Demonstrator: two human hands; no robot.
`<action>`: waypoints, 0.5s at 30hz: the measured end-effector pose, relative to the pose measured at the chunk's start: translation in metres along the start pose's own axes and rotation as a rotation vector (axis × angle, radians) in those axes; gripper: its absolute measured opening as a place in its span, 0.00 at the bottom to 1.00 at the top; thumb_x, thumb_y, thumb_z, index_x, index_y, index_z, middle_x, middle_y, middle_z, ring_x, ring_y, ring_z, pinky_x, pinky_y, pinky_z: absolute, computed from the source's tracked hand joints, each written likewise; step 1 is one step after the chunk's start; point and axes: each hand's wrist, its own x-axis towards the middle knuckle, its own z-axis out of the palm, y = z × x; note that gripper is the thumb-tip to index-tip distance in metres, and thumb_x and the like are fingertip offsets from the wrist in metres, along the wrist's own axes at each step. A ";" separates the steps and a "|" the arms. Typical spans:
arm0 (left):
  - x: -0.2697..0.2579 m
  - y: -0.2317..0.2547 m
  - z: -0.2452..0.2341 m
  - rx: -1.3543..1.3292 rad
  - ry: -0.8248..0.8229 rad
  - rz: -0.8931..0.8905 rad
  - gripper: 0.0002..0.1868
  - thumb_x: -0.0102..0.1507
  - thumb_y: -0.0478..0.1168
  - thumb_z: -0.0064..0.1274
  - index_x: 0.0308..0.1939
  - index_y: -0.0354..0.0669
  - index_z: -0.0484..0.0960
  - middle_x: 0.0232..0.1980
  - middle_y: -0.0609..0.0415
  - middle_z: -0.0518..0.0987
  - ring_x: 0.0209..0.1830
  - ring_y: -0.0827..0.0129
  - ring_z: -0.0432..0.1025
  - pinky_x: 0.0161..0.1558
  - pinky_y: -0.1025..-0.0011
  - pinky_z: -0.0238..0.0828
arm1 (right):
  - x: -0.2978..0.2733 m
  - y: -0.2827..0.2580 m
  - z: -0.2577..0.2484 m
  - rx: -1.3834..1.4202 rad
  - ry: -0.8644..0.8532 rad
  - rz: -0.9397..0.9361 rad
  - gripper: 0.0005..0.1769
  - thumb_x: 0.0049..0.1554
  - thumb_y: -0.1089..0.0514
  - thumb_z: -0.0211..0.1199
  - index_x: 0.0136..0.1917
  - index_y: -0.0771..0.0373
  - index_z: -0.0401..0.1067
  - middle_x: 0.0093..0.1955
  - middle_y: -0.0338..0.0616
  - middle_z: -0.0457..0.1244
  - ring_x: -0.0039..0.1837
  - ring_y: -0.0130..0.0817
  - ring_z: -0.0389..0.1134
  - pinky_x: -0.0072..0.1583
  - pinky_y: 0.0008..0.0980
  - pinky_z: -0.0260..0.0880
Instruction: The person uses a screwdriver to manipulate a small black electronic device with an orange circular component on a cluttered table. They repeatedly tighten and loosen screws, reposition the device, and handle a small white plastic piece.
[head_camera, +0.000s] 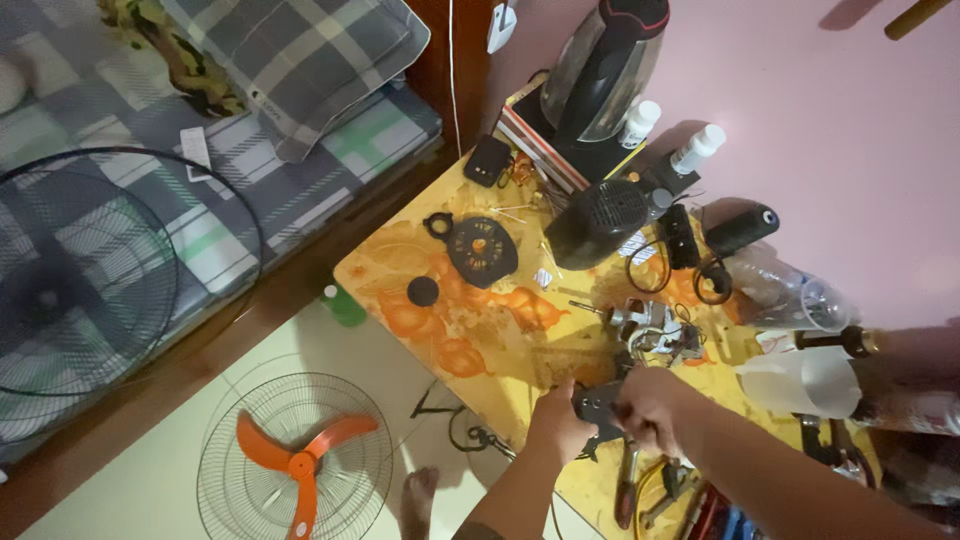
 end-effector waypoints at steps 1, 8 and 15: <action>-0.001 -0.001 -0.001 -0.014 0.024 0.018 0.41 0.48 0.36 0.68 0.66 0.34 0.71 0.50 0.37 0.81 0.53 0.47 0.76 0.54 0.61 0.74 | 0.001 0.002 0.007 -0.372 0.032 -0.171 0.10 0.56 0.63 0.55 0.43 0.71 0.75 0.34 0.52 0.63 0.34 0.41 0.59 0.34 0.38 0.58; -0.003 0.000 -0.003 -0.057 0.016 -0.004 0.45 0.48 0.36 0.68 0.69 0.34 0.69 0.53 0.37 0.81 0.55 0.48 0.76 0.55 0.62 0.73 | -0.026 -0.018 0.016 -0.939 0.153 -0.262 0.13 0.53 0.58 0.59 0.50 0.61 0.79 0.48 0.54 0.70 0.54 0.52 0.74 0.55 0.43 0.75; -0.004 -0.001 -0.003 -0.056 -0.019 -0.042 0.47 0.49 0.36 0.67 0.72 0.35 0.65 0.57 0.37 0.79 0.56 0.50 0.76 0.56 0.63 0.74 | -0.081 -0.024 0.011 -0.859 0.242 -0.115 0.21 0.52 0.54 0.61 0.59 0.41 0.77 0.61 0.37 0.69 0.65 0.40 0.70 0.64 0.40 0.73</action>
